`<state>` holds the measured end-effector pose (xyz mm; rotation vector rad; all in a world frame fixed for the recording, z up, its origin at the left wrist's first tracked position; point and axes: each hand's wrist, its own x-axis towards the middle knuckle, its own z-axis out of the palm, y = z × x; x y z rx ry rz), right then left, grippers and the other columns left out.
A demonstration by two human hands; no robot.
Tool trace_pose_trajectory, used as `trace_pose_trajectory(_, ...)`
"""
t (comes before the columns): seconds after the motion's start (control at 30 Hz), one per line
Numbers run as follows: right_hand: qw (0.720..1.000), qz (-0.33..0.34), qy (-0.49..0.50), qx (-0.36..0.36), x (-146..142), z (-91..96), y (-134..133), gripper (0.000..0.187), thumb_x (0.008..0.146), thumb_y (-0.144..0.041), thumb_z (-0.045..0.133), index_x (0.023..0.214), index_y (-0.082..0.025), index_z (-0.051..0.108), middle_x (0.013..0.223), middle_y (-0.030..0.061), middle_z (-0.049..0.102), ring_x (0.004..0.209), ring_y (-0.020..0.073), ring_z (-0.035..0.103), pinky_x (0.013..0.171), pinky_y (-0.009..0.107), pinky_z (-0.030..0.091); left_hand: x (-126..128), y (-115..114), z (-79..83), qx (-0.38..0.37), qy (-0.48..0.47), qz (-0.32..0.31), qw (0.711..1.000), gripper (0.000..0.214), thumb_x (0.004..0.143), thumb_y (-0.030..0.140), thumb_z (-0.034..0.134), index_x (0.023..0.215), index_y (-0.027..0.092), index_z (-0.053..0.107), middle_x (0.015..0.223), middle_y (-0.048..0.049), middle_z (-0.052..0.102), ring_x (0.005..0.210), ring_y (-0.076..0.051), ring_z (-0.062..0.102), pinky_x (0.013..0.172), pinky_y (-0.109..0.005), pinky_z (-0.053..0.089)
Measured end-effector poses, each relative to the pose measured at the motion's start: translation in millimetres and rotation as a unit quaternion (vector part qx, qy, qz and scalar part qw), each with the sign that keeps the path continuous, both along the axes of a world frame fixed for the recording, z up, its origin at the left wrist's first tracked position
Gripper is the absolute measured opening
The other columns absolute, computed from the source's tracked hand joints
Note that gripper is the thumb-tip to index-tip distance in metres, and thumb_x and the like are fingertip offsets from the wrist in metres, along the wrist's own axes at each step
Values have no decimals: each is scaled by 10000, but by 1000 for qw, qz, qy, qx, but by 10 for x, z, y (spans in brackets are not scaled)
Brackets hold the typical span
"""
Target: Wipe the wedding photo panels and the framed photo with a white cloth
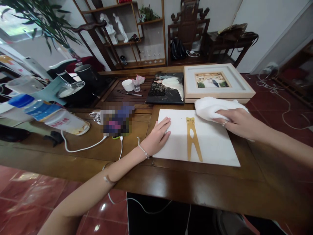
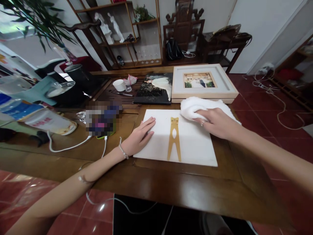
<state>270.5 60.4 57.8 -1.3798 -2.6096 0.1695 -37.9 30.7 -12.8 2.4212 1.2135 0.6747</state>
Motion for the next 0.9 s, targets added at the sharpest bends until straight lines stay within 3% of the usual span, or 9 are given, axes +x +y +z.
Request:
trace_pose_trajectory(0.1,999,15,8,43,195,-180,-197,280,915,-232,355,858,-150,617,1053,175,645,954,254,617,726,378,467,6,7,0,0,-5,1,1000,417,939,225,372,1343,126,405,1430,-173,399,1378,-265,289,1119,-550,227)
trace_pose_trajectory(0.17,992,78,26,97,227,-318,-442,207,873,-198,405,833,-155,603,1373,189,446,1239,351,442,895,497,459,6,11,1,0,-6,1,1000,417,935,219,381,1342,131,406,1427,-172,403,1376,-267,295,1118,-549,230)
trace_pose_trajectory(0.27,976,178,48,120,169,-441,-904,103,770,-106,476,722,-172,541,1482,147,295,1341,388,265,1034,634,322,4,11,1,0,-7,2,1000,416,932,210,385,1339,135,411,1426,-168,406,1376,-268,294,1119,-546,231)
trace_pose_trajectory(0.4,970,222,40,88,91,-420,-1264,135,711,-99,502,618,-190,466,1500,114,268,1336,395,272,1044,658,298,3,7,-2,-3,-5,2,1000,417,931,204,380,1339,125,412,1430,-168,400,1379,-265,287,1123,-542,224)
trace_pose_trajectory(0.5,971,214,44,95,123,-382,-1102,93,735,-116,490,695,-191,526,1496,109,282,1347,349,276,1054,602,325,4,6,2,-6,0,-1,1000,422,932,201,376,1343,110,402,1436,-176,387,1383,-262,277,1124,-543,217)
trace_pose_trajectory(0.6,978,172,48,104,201,-363,-676,145,807,-141,451,808,-184,590,1460,127,349,1341,310,305,1043,547,363,1,6,14,-7,6,-5,1000,421,934,199,372,1348,122,397,1438,-172,383,1385,-264,272,1123,-549,212)
trace_pose_trajectory(0.77,993,90,-9,73,261,-272,-19,289,910,-256,356,952,-177,630,1197,157,603,1193,335,501,830,465,514,-6,9,22,-11,9,-9,1000,424,937,203,369,1353,131,392,1441,-170,379,1387,-270,266,1122,-551,211)
trace_pose_trajectory(0.83,995,72,-19,65,246,-244,84,327,927,-281,329,974,-167,632,981,151,670,1103,331,572,769,446,523,-8,9,18,-10,6,-9,1000,425,937,204,370,1355,136,391,1442,-168,379,1387,-270,266,1122,-551,211)
trace_pose_trajectory(0.9,995,63,-20,69,227,-252,76,337,931,-278,321,996,-154,627,988,163,665,1087,338,580,771,454,519,-7,8,15,-9,4,-8,1000,425,937,206,371,1355,138,391,1442,-167,378,1387,-271,266,1123,-551,210)
